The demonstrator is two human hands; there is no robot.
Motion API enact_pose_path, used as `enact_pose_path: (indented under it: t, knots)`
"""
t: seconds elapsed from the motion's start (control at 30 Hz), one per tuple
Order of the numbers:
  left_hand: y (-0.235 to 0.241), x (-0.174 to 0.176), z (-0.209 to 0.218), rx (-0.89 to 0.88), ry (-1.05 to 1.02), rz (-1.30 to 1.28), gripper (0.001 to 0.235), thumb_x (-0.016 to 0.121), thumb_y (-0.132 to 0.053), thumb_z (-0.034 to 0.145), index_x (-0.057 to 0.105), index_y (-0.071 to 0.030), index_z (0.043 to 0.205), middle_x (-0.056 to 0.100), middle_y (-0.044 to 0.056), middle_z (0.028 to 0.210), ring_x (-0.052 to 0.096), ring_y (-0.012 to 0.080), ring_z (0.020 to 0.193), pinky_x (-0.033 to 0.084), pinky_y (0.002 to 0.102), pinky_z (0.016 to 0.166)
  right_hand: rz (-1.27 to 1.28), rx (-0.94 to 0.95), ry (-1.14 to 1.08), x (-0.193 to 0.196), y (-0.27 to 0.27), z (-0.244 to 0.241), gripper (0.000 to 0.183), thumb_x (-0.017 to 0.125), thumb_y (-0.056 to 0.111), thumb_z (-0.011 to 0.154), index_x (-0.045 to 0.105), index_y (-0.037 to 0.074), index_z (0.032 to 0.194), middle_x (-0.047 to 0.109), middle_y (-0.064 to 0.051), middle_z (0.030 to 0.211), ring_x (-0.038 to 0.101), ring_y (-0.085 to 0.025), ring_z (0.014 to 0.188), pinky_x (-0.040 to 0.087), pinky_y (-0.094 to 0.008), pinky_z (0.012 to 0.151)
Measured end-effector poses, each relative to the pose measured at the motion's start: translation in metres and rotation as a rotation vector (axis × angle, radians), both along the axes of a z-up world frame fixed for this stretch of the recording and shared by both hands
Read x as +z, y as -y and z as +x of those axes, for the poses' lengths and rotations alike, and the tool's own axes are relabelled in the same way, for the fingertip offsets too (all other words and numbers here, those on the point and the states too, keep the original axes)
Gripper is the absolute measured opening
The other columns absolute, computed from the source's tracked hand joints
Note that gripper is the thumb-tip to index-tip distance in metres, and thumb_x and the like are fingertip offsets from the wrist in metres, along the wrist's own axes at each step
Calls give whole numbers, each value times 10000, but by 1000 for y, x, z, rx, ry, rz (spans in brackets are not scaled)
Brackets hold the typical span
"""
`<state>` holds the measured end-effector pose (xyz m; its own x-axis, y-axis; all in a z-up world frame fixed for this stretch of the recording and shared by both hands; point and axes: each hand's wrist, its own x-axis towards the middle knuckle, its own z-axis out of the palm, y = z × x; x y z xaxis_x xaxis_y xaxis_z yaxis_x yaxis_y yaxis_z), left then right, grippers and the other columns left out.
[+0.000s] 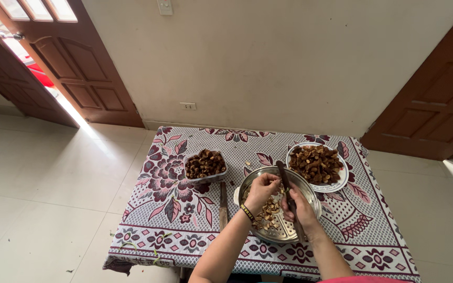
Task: The person peels the skin off small brown fruits using a knife and their hands, placing the peeled fruit into a metal steamer basket and the skins onto a white plate.
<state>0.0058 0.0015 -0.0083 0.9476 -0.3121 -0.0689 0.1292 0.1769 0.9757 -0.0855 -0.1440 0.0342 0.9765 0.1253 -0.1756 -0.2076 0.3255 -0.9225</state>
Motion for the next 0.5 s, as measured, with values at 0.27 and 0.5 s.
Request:
enact_pose_path:
  t: [0.27, 0.5]
  knots:
    - [3, -6, 5, 1, -83, -47, 142, 687, -156, 978, 658, -24, 1021, 696, 22, 854, 660, 86, 726, 554, 228, 649, -104, 17, 38, -19, 6, 3, 446, 257, 309, 1092, 451, 20, 1371, 504, 2, 642, 421, -80, 456, 382, -241, 398]
    - [8, -11, 1, 57, 24, 16, 137, 697, -137, 964, 647, -11, 985, 683, 26, 814, 613, 83, 675, 512, 223, 595, -132, -13, 61, 7, -6, -7, 425, 321, 298, 1063, 459, 153, 1439, 510, 4, 640, 424, -68, 465, 389, -224, 413]
